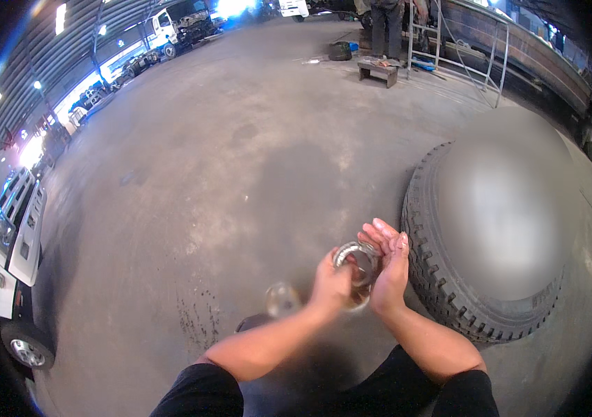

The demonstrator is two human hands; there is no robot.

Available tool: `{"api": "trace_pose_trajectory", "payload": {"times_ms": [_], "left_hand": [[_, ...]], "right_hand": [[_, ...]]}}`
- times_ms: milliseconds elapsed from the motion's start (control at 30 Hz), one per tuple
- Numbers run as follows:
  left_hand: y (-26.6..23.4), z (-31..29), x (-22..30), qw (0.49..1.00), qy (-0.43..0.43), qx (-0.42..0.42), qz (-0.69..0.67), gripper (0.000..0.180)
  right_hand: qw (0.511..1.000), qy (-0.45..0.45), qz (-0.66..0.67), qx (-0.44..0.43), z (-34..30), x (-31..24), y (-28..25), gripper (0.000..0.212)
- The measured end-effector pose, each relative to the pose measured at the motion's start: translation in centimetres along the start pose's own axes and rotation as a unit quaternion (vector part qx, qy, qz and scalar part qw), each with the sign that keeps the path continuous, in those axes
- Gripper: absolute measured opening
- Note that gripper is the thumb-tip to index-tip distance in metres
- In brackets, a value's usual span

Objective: The person scoops grease from a container and applies it by hand to a wheel bearing, rotating the bearing to coat the inner and outer surfaces. The person repeats this process multiple times, ensuring the bearing is fully covered with grease.

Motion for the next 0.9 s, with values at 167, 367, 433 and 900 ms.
{"api": "trace_pose_trajectory", "payload": {"times_ms": [167, 367, 433, 900], "left_hand": [[0.1, -0.9, 2.5, 0.982, 0.009, -0.064, 0.175, 0.021], [-0.1, -0.4, 2.7, 0.977, 0.072, -0.151, 0.13, 0.04], [-0.1, -0.5, 3.2, 0.957, 0.079, -0.17, 0.22, 0.048], [-1.0, 0.0, 3.3, 0.95, -0.216, -0.223, 0.04, 0.025]], "right_hand": [[0.997, -0.003, -0.059, 0.045, 0.7, 0.7, 0.1, 0.063], [0.995, -0.039, -0.075, -0.045, 1.0, 1.2, -0.6, 0.031], [0.98, -0.087, -0.161, -0.074, 1.8, 1.5, -1.4, 0.034], [0.909, 0.374, 0.098, -0.157, 4.1, 1.5, -2.1, 0.104]]}}
Point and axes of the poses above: each hand's wrist, its own z-axis towards the middle knuckle, its own y-axis out of the palm, x = y × z, the point moved 1 cm from there along z, towards the middle knuckle, and after that the axes turned 1 degree about y, right-handed, at the moved point
